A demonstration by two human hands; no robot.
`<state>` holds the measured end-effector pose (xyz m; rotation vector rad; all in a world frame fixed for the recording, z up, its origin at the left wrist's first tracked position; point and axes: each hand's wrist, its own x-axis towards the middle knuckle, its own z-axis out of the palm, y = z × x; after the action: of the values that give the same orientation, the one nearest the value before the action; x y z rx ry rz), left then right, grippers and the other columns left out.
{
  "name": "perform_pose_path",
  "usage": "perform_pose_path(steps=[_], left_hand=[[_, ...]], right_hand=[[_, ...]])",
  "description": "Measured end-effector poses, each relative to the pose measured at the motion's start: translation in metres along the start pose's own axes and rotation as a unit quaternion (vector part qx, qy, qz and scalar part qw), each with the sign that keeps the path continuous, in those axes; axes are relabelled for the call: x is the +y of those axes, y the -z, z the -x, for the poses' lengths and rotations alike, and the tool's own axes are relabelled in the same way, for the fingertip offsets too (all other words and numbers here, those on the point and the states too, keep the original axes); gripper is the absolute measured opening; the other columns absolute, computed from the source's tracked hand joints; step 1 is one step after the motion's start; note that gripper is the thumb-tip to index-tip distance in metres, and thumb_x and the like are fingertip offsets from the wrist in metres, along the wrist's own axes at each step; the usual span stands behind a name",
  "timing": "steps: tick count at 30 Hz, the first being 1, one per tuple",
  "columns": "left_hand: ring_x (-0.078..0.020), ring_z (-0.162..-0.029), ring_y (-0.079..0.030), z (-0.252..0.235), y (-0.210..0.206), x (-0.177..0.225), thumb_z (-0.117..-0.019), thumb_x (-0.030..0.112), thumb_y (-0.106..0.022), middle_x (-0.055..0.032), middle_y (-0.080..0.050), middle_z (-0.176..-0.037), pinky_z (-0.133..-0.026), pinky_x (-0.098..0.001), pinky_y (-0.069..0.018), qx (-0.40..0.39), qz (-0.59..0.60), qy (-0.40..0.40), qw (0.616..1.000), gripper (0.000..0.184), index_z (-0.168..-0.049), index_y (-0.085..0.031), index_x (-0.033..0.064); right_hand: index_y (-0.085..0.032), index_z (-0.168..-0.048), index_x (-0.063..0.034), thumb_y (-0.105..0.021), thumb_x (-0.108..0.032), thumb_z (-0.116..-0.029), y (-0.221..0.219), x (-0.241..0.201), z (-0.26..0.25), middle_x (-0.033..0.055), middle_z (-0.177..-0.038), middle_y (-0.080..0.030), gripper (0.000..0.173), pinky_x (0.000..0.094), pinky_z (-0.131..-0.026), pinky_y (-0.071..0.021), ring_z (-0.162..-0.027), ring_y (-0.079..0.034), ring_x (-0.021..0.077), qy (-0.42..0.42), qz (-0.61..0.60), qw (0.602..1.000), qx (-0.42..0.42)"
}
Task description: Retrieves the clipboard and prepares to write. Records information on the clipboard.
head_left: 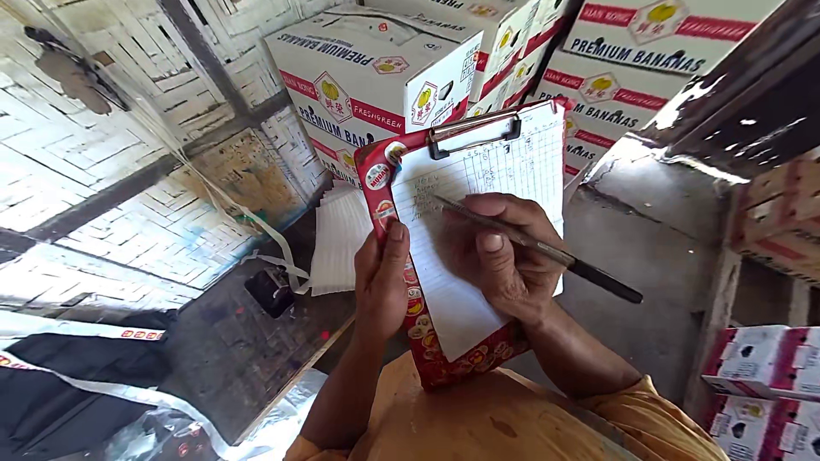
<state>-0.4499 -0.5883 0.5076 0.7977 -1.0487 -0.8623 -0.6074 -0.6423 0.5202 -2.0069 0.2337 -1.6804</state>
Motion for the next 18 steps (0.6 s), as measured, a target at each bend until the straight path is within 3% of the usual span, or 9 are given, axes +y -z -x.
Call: perform_pose_path(steps=[1,5,8,18], left_hand=[[-0.0009,-0.086,-0.069,0.000,0.001,0.001,-0.1104,0.024,-0.042,0.0084,-0.071,-0.093,-0.077,-0.0219,-0.0596,-0.005,0.004,-0.005,1.000,0.023,-0.111,-0.065,0.0188],[-0.0003,-0.087,-0.069,-0.003,0.005,0.003,-0.1106,0.026,-0.043,0.0095,-0.070,-0.095,-0.078,-0.0213,-0.0591,-0.012,0.003,-0.019,1.000,0.022,-0.112,-0.065,0.0199],[0.0010,-0.084,-0.067,-0.005,0.008,0.002,-0.1101,0.026,-0.045,0.0103,-0.069,-0.090,-0.075,-0.0192,-0.0576,-0.015,0.006,-0.018,1.000,0.021,-0.108,-0.065,0.0205],[0.0024,-0.083,-0.065,-0.010,0.012,0.000,-0.1097,0.025,-0.046,0.0114,-0.067,-0.088,-0.076,-0.0177,-0.0562,-0.017,0.001,-0.015,1.000,0.019,-0.104,-0.064,0.0213]], right_hand=[[-0.063,-0.125,-0.0036,-0.056,-0.018,-0.1071,-0.001,-0.001,-0.002,0.0045,-0.113,-0.070,0.024,0.0223,-0.071,-0.0608,-0.087,-0.069,0.0066,0.003,0.005,1.000,-0.005],[-0.060,-0.106,-0.0010,-0.068,-0.005,-0.0972,-0.009,-0.003,-0.007,0.0050,-0.096,-0.065,0.013,0.0184,-0.068,-0.0576,-0.079,-0.064,0.0049,0.008,0.034,0.999,-0.004],[-0.059,-0.106,-0.0019,-0.063,-0.010,-0.1008,-0.017,0.000,-0.007,0.0030,-0.090,-0.063,0.011,0.0138,-0.064,-0.0531,-0.074,-0.060,0.0005,0.020,0.062,0.998,-0.003],[-0.057,-0.103,-0.0006,-0.061,-0.009,-0.0998,-0.032,0.012,-0.005,0.0072,-0.090,-0.063,0.010,0.0155,-0.065,-0.0541,-0.076,-0.063,0.0048,0.049,0.128,0.990,0.025]])
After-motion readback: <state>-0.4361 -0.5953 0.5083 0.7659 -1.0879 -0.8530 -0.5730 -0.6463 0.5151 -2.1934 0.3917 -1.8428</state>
